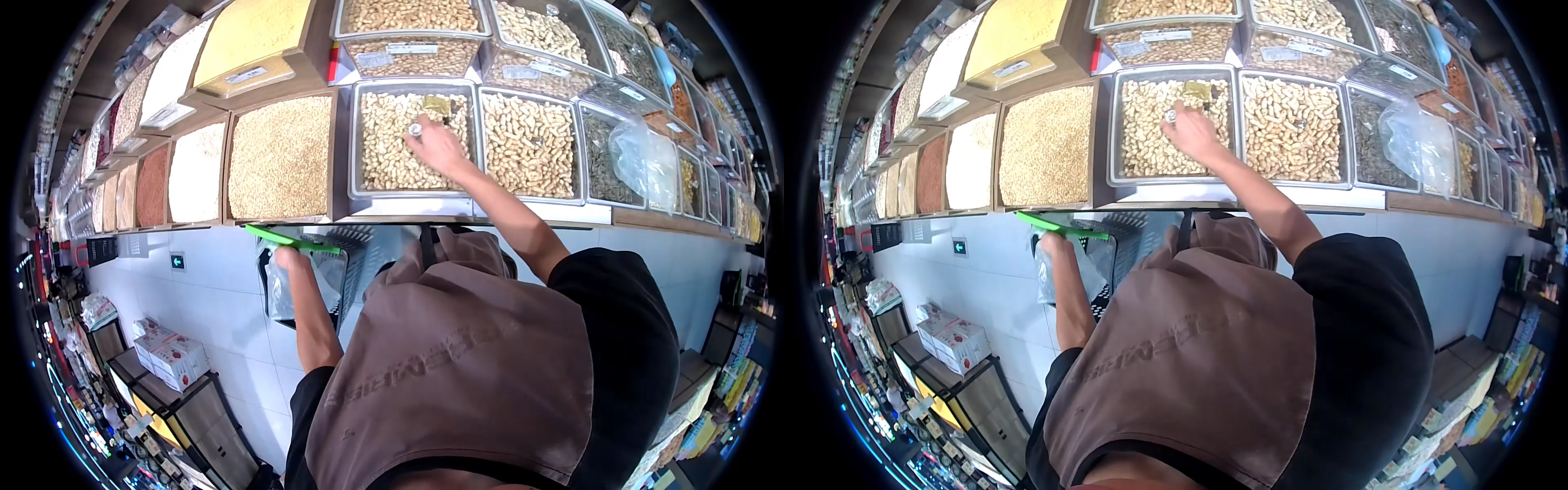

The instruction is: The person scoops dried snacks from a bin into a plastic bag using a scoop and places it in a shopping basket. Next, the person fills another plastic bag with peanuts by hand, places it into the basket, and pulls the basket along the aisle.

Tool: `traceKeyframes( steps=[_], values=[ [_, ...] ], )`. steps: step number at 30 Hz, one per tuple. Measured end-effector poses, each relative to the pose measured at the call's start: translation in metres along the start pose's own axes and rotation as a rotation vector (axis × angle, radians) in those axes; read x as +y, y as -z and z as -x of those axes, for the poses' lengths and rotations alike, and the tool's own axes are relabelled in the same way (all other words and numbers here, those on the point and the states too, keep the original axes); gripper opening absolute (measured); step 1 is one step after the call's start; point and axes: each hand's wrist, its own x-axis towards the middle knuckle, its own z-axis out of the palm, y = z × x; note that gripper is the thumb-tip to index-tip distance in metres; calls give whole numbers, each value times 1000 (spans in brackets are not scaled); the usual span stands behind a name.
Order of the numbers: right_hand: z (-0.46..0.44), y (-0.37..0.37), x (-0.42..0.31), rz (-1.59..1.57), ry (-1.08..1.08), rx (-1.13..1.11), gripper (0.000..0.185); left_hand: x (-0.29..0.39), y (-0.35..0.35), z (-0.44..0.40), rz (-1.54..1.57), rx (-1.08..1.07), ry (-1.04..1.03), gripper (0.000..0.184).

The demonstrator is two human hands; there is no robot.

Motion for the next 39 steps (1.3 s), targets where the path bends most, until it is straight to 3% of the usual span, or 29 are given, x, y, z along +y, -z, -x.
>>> traceKeyframes(
  steps=[1, 3, 5, 9, 11, 15, 16, 18, 21, 24, 26, 28, 30, 32, 34, 37, 39],
  values=[
    [-7, 1, -1, 76, 24, -112, 43, 5, 1, 16, 28, 34, -81, 41],
    [-15, -5, 1, 97, 33, -99, 39, 16, 8, 50, 44, 63, -167, 46],
    [-21, -13, 8, 109, 85, -45, 32, 28, 6, 101, -39, 13, -469, 58],
    [-20, -19, 17, 99, 156, -5, 28, 38, -10, 181, -230, -214, -536, 67],
    [-15, -16, 16, 96, 157, 15, 29, 28, -19, 196, -384, -426, -565, 69],
    [6, 19, -5, 45, 145, -15, 32, 42, -64, 233, -621, -580, -452, 67],
    [13, 25, -8, -16, 147, -42, 32, 55, -76, 245, -651, -702, -633, 60],
    [22, 21, -2, -85, 136, 95, 32, 67, -101, 253, -665, -861, -824, 53],
    [36, 32, 4, -163, 218, 373, 31, 87, -124, 272, -496, -988, -647, 51],
    [44, 44, 15, -249, 158, 573, 32, 95, -138, 268, -752, -1011, -803, 53],
    [48, 55, 20, -253, 95, 678, 33, 100, -152, 274, -784, -1037, -795, 56],
    [52, 65, 35, -343, -154, 720, 31, 91, -167, 267, -911, -1007, -833, 54],
    [62, 75, 54, -336, -206, 956, 32, 81, -183, 260, -1014, -967, -821, 54],
    [72, 84, 82, -401, -296, 1077, 31, 96, -194, 286, -1489, -1165, -1251, 45],
    [82, 99, 104, -361, -410, 1178, 30, 93, -200, 289, -1425, -1302, -1289, 44],
    [97, 111, 143, -180, -536, 1259, 30, 87, -205, 280, -1092, -1422, -1065, 43],
    [108, 116, 163, -183, -658, 1203, 33, 83, -206, 273, -1021, -1462, -1022, 42]
  ],
)
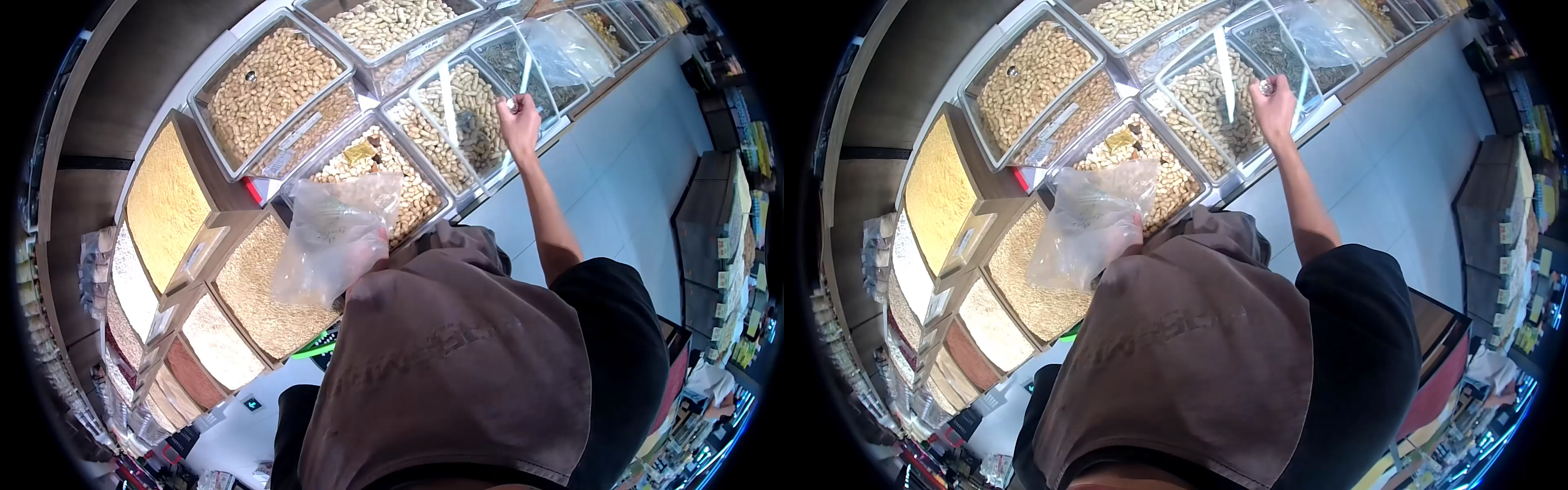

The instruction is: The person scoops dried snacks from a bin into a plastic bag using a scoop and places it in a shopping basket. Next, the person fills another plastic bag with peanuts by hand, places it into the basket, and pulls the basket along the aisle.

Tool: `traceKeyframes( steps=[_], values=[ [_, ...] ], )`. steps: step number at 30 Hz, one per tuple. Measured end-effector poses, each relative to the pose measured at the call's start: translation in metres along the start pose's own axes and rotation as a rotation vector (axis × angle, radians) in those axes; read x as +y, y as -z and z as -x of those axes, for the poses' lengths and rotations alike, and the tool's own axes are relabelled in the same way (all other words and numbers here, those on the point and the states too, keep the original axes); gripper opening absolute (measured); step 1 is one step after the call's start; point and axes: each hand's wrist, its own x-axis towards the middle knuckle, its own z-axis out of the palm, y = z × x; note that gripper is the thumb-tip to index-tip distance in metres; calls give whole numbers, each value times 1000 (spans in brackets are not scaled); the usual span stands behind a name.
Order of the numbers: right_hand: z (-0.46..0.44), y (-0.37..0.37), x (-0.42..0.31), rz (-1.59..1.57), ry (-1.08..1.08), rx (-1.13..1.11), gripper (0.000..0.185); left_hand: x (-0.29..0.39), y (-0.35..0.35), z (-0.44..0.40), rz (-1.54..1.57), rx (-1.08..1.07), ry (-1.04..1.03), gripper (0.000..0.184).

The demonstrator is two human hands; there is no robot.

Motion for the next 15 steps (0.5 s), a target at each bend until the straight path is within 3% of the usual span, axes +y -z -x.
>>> traceKeyframes(
  steps=[6, 15],
  values=[
    [-16, -14, 45, 176, -118, -92, 42, -10, 1, 1, 88, -18, -37, 40],
    [-22, -63, 56, 267, -31, -244, 49, -16, 4, 1, 132, -52, -60, 36]
  ],
)
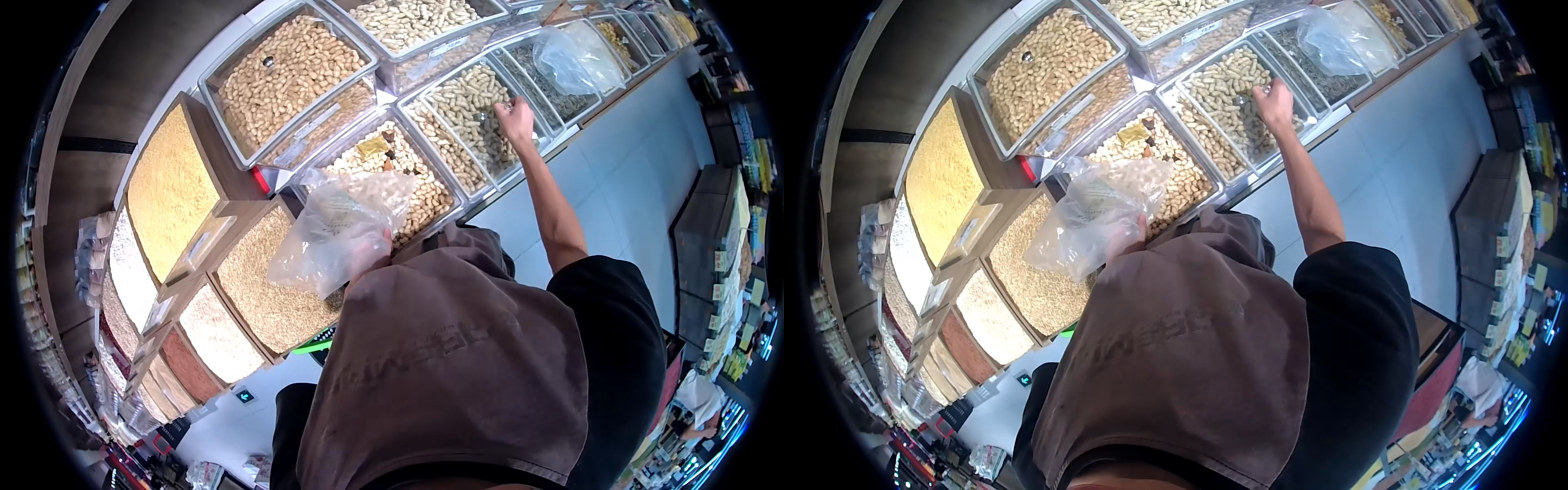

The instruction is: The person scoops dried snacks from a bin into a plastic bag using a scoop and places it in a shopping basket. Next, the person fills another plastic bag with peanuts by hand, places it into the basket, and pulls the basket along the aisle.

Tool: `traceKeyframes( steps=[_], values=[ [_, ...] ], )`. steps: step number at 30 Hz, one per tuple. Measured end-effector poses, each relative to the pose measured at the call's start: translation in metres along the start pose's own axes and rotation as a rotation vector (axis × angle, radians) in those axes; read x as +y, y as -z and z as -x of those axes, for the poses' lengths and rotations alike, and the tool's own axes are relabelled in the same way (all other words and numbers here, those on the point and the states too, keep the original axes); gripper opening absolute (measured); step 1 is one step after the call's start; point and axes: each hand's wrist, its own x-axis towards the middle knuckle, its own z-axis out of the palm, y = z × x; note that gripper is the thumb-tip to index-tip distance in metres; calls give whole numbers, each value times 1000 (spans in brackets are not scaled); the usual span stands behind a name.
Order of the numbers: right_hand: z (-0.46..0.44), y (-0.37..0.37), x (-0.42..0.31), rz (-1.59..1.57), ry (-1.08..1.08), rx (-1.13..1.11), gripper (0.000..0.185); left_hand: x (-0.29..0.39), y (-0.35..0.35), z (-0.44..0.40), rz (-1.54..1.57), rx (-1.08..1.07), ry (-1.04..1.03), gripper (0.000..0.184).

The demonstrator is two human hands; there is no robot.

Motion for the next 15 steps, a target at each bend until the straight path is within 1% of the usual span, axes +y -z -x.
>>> traceKeyframes(
  steps=[2, 6, 9, 11, 12, 14, 15],
  values=[
    [-6, -5, -3, 28, -34, -40, 50, 0, -1, 1, 3, -7, -1, 35],
    [-8, -11, -5, 15, -3, -20, 49, -1, -2, 1, 13, -17, -6, 34],
    [-9, -8, -8, -13, -47, -55, 50, 0, -3, 1, 16, -25, -8, 33],
    [-13, -3, -9, 153, 34, -183, 57, 0, -4, 1, 14, -33, -11, 33],
    [-7, 6, -22, 151, 36, -186, 57, 0, -5, 1, 13, -34, -13, 32],
    [17, 30, -67, 352, 326, 6, 66, 0, -4, 0, 17, -34, -17, 32],
    [23, 32, -77, 292, 324, -87, 70, -1, -5, 1, 15, -37, -20, 32]
  ],
)
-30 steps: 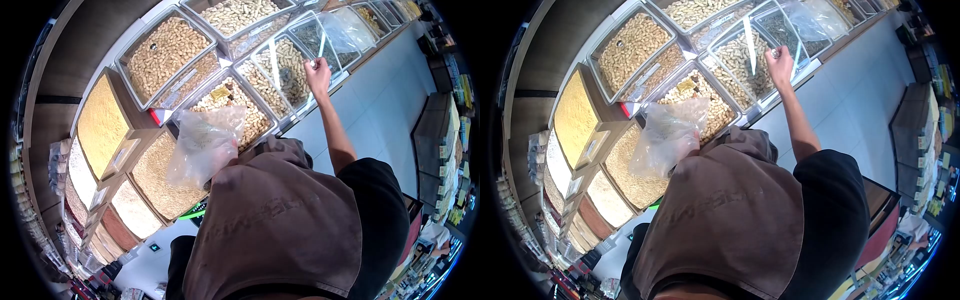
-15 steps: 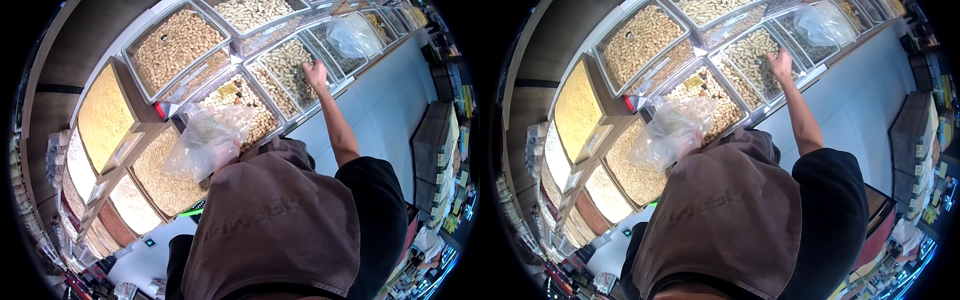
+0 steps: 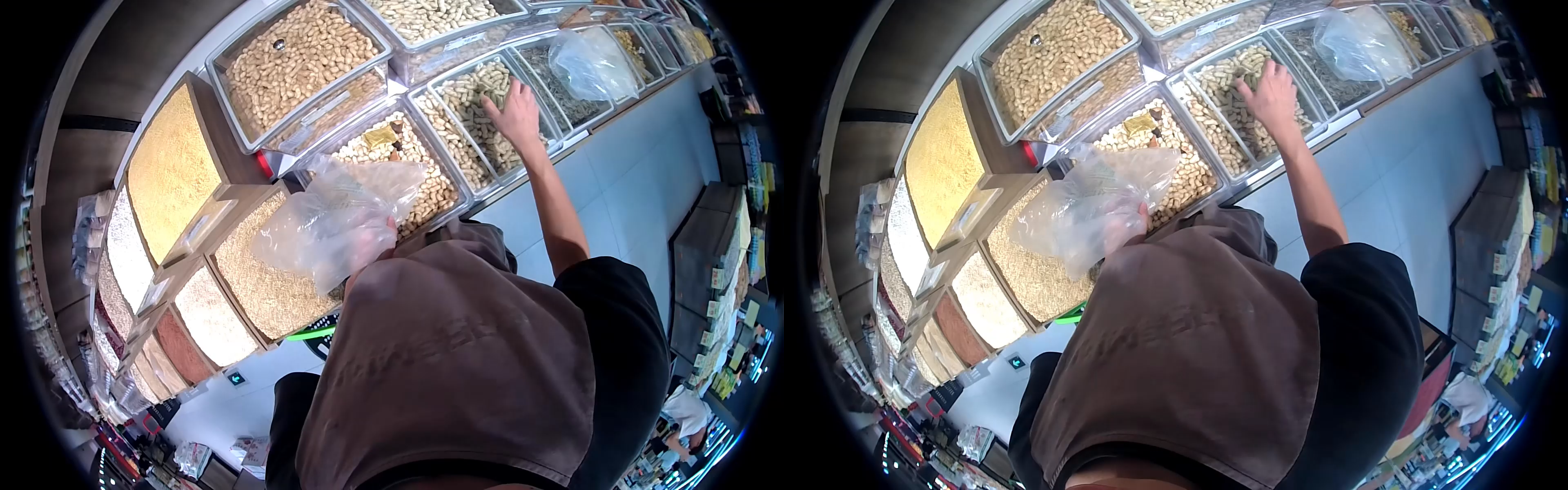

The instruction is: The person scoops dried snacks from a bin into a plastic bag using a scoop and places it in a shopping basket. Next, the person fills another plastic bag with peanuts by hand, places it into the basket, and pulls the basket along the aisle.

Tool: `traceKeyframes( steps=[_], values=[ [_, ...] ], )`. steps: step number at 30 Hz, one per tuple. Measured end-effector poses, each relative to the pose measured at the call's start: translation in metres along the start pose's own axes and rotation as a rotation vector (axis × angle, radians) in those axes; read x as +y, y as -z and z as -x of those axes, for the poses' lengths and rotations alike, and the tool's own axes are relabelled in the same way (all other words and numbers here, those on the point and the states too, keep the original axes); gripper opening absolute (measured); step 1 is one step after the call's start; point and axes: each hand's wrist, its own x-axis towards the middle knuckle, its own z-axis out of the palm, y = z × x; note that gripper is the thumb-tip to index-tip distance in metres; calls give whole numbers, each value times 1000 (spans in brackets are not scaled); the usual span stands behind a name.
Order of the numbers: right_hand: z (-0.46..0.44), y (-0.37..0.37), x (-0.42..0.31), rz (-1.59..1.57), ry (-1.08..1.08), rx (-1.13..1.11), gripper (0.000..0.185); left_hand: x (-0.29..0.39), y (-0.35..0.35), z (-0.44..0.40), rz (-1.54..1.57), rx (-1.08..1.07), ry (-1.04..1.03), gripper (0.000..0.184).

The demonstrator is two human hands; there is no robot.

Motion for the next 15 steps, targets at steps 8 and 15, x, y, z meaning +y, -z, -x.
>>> traceKeyframes(
  steps=[8, 15],
  values=[
    [79, -12, -116, -843, 103, -861, 76, -4, -9, 5, -8, -56, -51, 30],
    [120, -18, -140, -1424, -108, -1050, 45, 0, -27, 14, 53, -240, -139, 29]
  ],
)
